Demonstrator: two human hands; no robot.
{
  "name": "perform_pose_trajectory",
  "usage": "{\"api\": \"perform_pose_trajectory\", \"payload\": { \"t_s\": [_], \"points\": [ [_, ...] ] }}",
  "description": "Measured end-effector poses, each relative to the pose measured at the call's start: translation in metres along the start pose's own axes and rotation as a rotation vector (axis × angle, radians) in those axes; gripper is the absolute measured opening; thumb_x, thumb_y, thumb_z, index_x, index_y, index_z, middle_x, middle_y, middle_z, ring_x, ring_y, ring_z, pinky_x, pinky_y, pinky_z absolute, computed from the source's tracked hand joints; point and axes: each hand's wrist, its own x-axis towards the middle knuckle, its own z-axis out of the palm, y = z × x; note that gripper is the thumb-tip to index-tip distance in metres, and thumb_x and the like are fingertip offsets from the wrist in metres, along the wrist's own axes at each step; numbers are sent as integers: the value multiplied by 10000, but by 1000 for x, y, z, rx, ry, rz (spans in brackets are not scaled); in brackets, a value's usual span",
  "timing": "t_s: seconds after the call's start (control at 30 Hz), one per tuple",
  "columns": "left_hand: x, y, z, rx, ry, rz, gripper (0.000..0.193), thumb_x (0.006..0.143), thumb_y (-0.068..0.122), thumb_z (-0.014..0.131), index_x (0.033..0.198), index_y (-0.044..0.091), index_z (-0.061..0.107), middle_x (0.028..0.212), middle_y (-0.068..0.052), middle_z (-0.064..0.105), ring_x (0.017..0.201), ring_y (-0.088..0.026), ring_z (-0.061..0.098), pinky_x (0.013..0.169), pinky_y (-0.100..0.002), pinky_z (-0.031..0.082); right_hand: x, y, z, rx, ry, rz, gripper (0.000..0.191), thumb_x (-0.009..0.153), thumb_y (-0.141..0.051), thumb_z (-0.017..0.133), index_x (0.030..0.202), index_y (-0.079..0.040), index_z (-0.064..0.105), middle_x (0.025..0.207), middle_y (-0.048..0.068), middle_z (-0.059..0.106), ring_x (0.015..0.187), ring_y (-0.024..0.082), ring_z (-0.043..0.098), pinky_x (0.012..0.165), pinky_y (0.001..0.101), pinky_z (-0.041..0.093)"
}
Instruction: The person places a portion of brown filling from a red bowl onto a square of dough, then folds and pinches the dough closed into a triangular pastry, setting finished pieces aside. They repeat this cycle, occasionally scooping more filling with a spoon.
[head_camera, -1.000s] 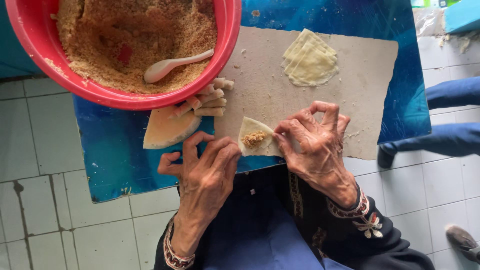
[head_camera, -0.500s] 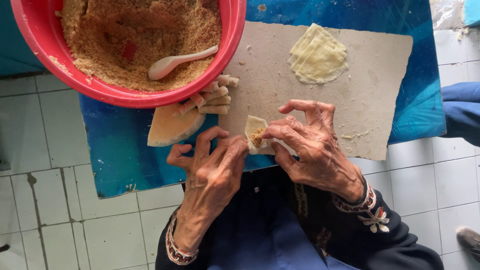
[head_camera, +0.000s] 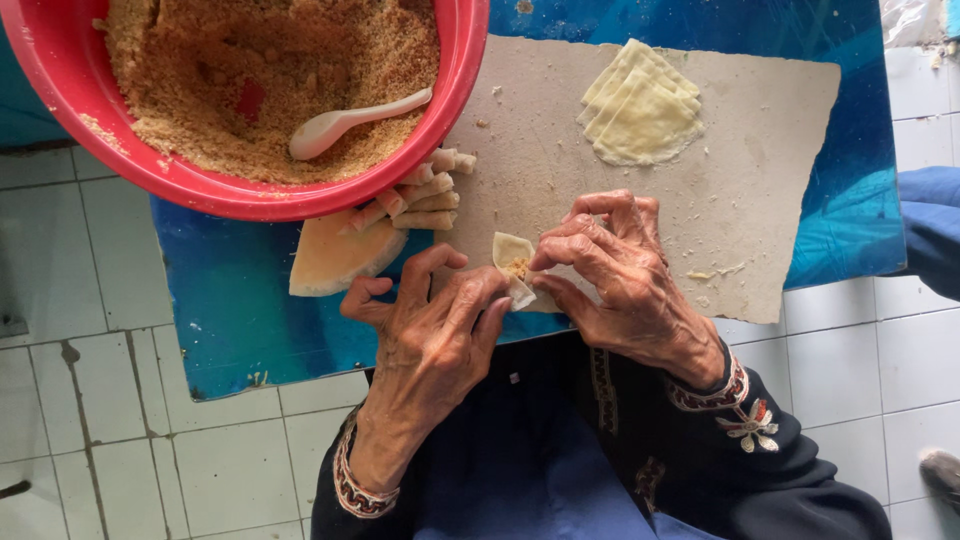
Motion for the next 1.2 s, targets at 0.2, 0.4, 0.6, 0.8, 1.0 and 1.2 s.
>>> {"api": "perform_pose_trajectory", "payload": {
  "t_s": [0.2,0.4,0.6,0.8,1.0,1.2],
  "points": [
    [1,0,-1,20,-21,47,215,866,205,823,1060,205,732,1084,111,657,1097,-170,576,928,-544,229,0,0,0,-80,-33,-97,394,787,-108,862,1125,-191,676,1093,-43,684,1122,274,561,987,459,321],
    [0,-1,-3,40,-18,80,229,864,239,847,1062,214,735,1114,115,664,1109,-158,579,938,-530,230,0,0,-1,-74,-29,-121,357,834,-111,855,1145,-155,685,1106,-29,688,1129,250,601,992,471,298],
    [-3,-3,-1,29,-1,73,224,863,243,849,1055,226,736,1114,118,670,1102,-161,584,953,-512,231,3,1,-2,-125,-66,-116,349,792,-126,852,1108,-178,713,1079,-36,693,1094,256,607,961,503,282],
    [-5,-3,1,54,23,68,231,881,175,838,1081,226,734,1113,122,680,1107,-151,594,961,-491,236,3,-1,-8,-121,-91,-141,357,780,-99,831,1108,-186,721,1141,-44,697,1116,240,620,968,512,279],
    [-1,-1,4,47,18,44,262,846,121,811,1089,163,723,1085,82,687,1099,-157,603,946,-500,240,6,0,-10,-124,-101,-177,393,785,-290,886,1119,-170,720,1125,-8,682,1074,262,614,944,528,290],
    [2,1,4,19,12,11,241,895,166,808,1115,129,717,1077,54,682,1110,-177,588,941,-509,247,7,-4,-8,-307,-100,-241,297,874,-213,824,1148,-135,741,1076,-1,682,1072,222,629,948,539,303]
  ]
}}
